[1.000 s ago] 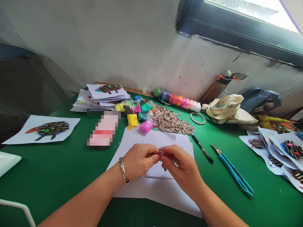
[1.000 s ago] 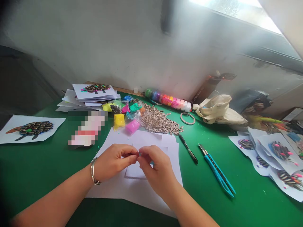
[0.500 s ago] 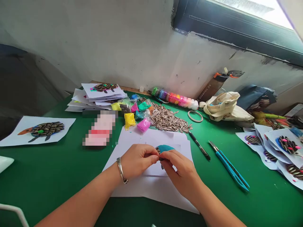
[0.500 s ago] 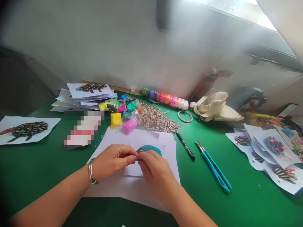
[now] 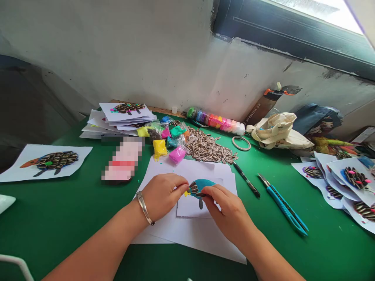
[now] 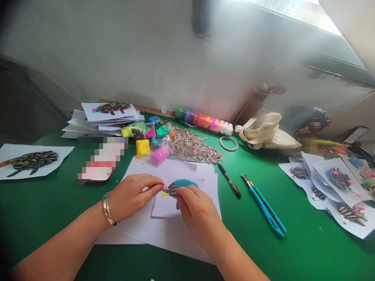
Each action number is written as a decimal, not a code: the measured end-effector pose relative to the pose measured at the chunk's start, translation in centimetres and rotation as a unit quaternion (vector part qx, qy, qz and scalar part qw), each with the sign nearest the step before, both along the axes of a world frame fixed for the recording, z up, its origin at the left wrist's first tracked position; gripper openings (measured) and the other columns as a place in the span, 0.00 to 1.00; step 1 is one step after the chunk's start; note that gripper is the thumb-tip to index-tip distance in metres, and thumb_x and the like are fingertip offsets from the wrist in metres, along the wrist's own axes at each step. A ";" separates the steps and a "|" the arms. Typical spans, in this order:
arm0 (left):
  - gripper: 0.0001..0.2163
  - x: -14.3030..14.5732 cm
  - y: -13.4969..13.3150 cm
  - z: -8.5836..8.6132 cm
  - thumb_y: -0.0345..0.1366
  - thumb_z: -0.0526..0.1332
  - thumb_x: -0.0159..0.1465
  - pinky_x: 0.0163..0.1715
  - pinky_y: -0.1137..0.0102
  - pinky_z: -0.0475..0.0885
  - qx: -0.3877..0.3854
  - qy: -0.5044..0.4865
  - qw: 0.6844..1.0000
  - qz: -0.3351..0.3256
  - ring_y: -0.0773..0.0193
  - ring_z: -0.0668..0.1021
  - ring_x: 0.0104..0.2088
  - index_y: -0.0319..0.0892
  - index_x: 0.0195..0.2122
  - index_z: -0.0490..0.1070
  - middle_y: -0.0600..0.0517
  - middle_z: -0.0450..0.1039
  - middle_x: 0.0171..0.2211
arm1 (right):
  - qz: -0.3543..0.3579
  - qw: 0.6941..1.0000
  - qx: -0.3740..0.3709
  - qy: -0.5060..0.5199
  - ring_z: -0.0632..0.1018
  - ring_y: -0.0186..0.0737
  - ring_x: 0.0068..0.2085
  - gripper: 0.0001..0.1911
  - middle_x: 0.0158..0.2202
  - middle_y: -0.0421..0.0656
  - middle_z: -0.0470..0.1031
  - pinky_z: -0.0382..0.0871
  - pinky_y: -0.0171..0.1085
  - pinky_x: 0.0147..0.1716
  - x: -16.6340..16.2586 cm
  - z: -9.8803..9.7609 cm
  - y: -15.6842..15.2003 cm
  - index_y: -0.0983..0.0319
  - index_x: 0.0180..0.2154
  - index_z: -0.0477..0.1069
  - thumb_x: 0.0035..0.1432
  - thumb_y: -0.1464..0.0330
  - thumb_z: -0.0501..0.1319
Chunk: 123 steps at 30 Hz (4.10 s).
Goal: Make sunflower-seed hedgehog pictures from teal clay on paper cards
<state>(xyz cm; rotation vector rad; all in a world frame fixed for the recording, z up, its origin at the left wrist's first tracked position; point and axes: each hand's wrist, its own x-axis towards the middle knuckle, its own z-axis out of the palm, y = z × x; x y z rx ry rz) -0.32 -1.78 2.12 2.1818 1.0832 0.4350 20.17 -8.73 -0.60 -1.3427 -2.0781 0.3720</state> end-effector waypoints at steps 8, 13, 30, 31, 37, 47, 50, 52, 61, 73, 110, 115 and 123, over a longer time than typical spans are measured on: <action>0.10 0.1 -0.7 -0.8 0.30 0.55 0.67 0.52 0.58 0.69 0.131 0.081 0.982 -0.108 0.52 0.73 0.52 0.40 0.44 0.76 0.44 0.75 0.48 | -0.035 0.995 0.047 -0.077 0.73 0.41 0.32 0.09 0.29 0.42 0.74 0.64 0.38 0.31 0.1 -1.7 -0.2 0.59 0.37 0.70 0.63 0.75 0.53; 0.11 -0.1 -1.1 -1.0 0.31 0.56 0.67 0.56 0.50 0.66 0.154 0.129 0.973 -0.113 0.46 0.68 0.59 0.42 0.47 0.75 0.41 0.69 0.56 | -0.053 0.991 0.057 -0.106 0.70 0.41 0.32 0.08 0.28 0.42 0.73 0.60 0.38 0.32 -0.3 -2.2 0.0 0.61 0.36 0.71 0.62 0.75 0.54; 0.08 0.4 -1.4 -2.3 0.32 0.57 0.67 0.55 0.49 0.66 0.201 0.160 0.959 -0.118 0.45 0.66 0.59 0.42 0.40 0.76 0.41 0.68 0.56 | -0.071 0.986 0.075 -0.131 0.69 0.42 0.33 0.09 0.28 0.43 0.73 0.55 0.39 0.32 -0.9 -2.0 0.2 0.61 0.35 0.72 0.62 0.75 0.54; 0.08 0.5 -1.4 -2.4 0.33 0.57 0.67 0.55 0.49 0.66 0.205 0.158 0.959 -0.116 0.45 0.66 0.59 0.43 0.40 0.75 0.42 0.68 0.56 | -0.071 0.986 0.076 -0.131 0.70 0.42 0.33 0.09 0.28 0.43 0.74 0.55 0.39 0.32 -0.9 -2.1 0.2 0.61 0.35 0.72 0.62 0.76 0.54; 0.06 0.6 -1.4 -2.9 0.33 0.58 0.66 0.55 0.50 0.66 0.208 0.159 0.958 -0.117 0.47 0.65 0.58 0.43 0.41 0.74 0.42 0.68 0.55 | -0.074 0.986 0.069 -0.132 0.70 0.42 0.34 0.08 0.29 0.43 0.75 0.55 0.39 0.32 -1.1 -2.3 0.3 0.61 0.36 0.72 0.61 0.76 0.55; 0.06 0.7 -1.5 -3.5 0.35 0.59 0.66 0.54 0.49 0.65 0.221 0.144 0.958 -0.109 0.48 0.66 0.57 0.42 0.39 0.75 0.43 0.70 0.52 | -0.066 0.986 0.072 -0.138 0.70 0.41 0.33 0.11 0.28 0.43 0.73 0.56 0.39 0.31 -1.5 -2.3 0.4 0.61 0.34 0.72 0.63 0.76 0.53; 0.06 0.8 -1.5 -3.6 0.34 0.59 0.65 0.55 0.49 0.65 0.216 0.149 0.959 -0.107 0.48 0.67 0.57 0.43 0.39 0.75 0.43 0.70 0.52 | -0.066 0.985 0.069 -0.141 0.69 0.41 0.32 0.11 0.28 0.43 0.73 0.56 0.39 0.31 -1.6 -2.4 0.4 0.61 0.34 0.72 0.63 0.76 0.52; 0.05 0.8 -1.6 -3.4 0.34 0.59 0.65 0.55 0.49 0.65 0.210 0.153 0.960 -0.108 0.47 0.66 0.57 0.43 0.39 0.75 0.43 0.71 0.52 | -0.066 0.985 0.065 -0.143 0.69 0.41 0.32 0.11 0.28 0.43 0.73 0.56 0.39 0.31 -1.6 -2.4 0.4 0.61 0.34 0.72 0.63 0.75 0.53; 0.08 0.8 -1.3 -1.0 0.33 0.57 0.67 0.59 0.49 0.61 0.150 0.172 0.965 -0.132 0.47 0.65 0.60 0.39 0.43 0.74 0.41 0.70 0.54 | -0.085 0.987 0.064 -0.118 0.68 0.42 0.32 0.06 0.28 0.43 0.72 0.55 0.38 0.32 -0.7 -2.1 0.0 0.60 0.33 0.72 0.61 0.73 0.57; 0.08 0.7 -1.3 -2.2 0.32 0.57 0.67 0.55 0.48 0.66 0.174 0.163 0.962 -0.134 0.47 0.69 0.56 0.41 0.43 0.75 0.43 0.74 0.49 | -0.083 0.986 0.071 -0.129 0.66 0.40 0.31 0.10 0.26 0.41 0.70 0.52 0.37 0.31 -0.8 -2.7 0.6 0.60 0.29 0.71 0.62 0.73 0.56; 0.09 0.3 -0.4 -1.8 0.30 0.58 0.65 0.54 0.53 0.66 0.130 0.151 0.973 -0.114 0.51 0.71 0.52 0.40 0.46 0.71 0.44 0.72 0.47 | -0.121 0.968 -0.042 -0.214 0.74 0.38 0.35 0.12 0.32 0.42 0.76 0.59 0.35 0.35 1.2 1.7 8.6 0.60 0.34 0.76 0.63 0.72 0.54; 0.13 0.3 -0.6 -2.3 0.31 0.58 0.64 0.54 0.53 0.66 0.132 0.151 0.974 -0.109 0.51 0.70 0.52 0.41 0.50 0.68 0.44 0.71 0.47 | -0.134 0.948 -0.027 -0.287 0.74 0.40 0.36 0.14 0.31 0.44 0.77 0.58 0.35 0.34 -0.3 0.8 12.9 0.60 0.30 0.74 0.63 0.71 0.52; 0.10 0.2 -0.9 -2.7 0.31 0.59 0.63 0.56 0.52 0.63 0.143 0.139 0.975 -0.101 0.51 0.70 0.52 0.42 0.46 0.69 0.45 0.71 0.46 | -0.139 0.941 -0.023 -0.307 0.75 0.44 0.34 0.09 0.30 0.49 0.77 0.57 0.38 0.31 -1.4 0.1 15.0 0.61 0.30 0.74 0.58 0.73 0.56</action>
